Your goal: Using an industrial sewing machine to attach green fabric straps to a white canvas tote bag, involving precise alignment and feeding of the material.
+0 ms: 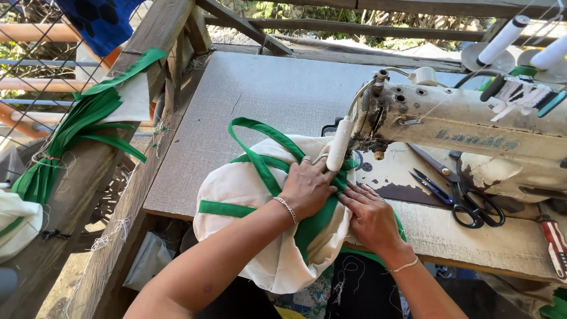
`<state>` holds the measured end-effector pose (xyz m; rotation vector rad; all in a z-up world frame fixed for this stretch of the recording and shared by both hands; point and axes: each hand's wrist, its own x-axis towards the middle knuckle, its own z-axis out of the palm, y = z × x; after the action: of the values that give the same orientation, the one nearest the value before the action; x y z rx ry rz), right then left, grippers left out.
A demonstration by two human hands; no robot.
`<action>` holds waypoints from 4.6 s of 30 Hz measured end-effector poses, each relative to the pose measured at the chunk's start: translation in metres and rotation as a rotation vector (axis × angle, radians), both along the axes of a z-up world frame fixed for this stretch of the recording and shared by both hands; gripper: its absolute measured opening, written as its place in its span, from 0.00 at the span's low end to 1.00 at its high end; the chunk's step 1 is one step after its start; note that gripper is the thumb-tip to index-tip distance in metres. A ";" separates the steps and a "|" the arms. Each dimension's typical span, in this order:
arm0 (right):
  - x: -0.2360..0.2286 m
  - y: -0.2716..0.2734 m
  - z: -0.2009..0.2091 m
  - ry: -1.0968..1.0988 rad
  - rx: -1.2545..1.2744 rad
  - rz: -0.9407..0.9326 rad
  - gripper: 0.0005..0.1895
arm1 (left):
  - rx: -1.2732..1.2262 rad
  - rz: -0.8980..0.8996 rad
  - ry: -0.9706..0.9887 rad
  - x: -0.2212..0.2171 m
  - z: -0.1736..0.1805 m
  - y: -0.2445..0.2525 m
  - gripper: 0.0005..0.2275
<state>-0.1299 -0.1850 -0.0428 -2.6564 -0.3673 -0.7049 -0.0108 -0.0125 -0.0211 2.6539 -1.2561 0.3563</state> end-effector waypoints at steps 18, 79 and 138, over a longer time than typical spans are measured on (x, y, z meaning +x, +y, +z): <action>0.000 -0.002 0.000 -0.081 -0.016 0.045 0.15 | -0.016 -0.119 0.172 -0.007 0.052 0.004 0.18; -0.011 -0.020 0.009 -0.115 -0.055 0.168 0.19 | 0.163 -0.055 0.286 -0.033 0.011 -0.008 0.24; -0.011 -0.017 0.013 -0.153 0.059 0.231 0.18 | 0.061 0.027 0.229 -0.046 0.021 -0.009 0.20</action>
<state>-0.1410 -0.2015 -0.0300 -2.4591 -0.6721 -0.8317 -0.0570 -0.0211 0.0003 2.6718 -1.1779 0.0152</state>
